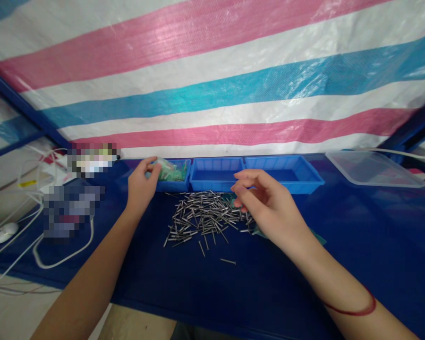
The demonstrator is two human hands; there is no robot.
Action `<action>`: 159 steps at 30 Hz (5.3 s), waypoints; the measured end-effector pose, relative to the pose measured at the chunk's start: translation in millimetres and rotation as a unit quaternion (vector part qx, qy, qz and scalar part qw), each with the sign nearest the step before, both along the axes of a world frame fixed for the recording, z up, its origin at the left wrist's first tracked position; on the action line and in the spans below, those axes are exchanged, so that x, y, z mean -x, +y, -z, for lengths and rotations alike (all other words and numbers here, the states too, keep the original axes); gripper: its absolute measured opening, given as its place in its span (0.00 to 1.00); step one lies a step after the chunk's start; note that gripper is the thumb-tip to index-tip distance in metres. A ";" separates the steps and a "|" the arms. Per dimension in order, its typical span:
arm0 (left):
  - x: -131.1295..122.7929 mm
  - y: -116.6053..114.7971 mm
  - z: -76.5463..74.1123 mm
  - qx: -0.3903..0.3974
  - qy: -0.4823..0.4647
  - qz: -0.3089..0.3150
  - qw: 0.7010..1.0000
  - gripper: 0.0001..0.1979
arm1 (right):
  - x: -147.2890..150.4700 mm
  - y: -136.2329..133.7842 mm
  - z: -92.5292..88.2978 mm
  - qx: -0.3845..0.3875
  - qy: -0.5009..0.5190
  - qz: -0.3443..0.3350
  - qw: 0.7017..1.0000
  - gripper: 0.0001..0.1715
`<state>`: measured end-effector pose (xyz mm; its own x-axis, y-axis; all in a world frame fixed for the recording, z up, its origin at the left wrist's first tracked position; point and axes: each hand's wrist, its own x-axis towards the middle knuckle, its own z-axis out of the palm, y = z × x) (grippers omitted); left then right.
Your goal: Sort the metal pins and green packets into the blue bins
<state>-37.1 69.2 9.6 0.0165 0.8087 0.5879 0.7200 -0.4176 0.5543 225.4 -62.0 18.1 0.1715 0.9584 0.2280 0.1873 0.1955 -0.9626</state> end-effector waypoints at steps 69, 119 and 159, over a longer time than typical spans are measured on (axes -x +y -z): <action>-67.9 -76.5 10.4 0.181 -0.039 0.320 0.929 0.07 | -16.7 -4.6 0.5 0.038 -0.240 -0.131 0.961 0.15; -57.8 -58.2 6.0 0.155 -0.215 0.260 0.928 0.11 | -13.5 1.0 1.7 0.035 -0.054 0.003 0.998 0.22; -33.4 -40.7 -4.5 -0.175 0.131 0.159 0.963 0.13 | -52.8 -69.9 28.4 -0.141 -0.610 0.172 0.760 0.17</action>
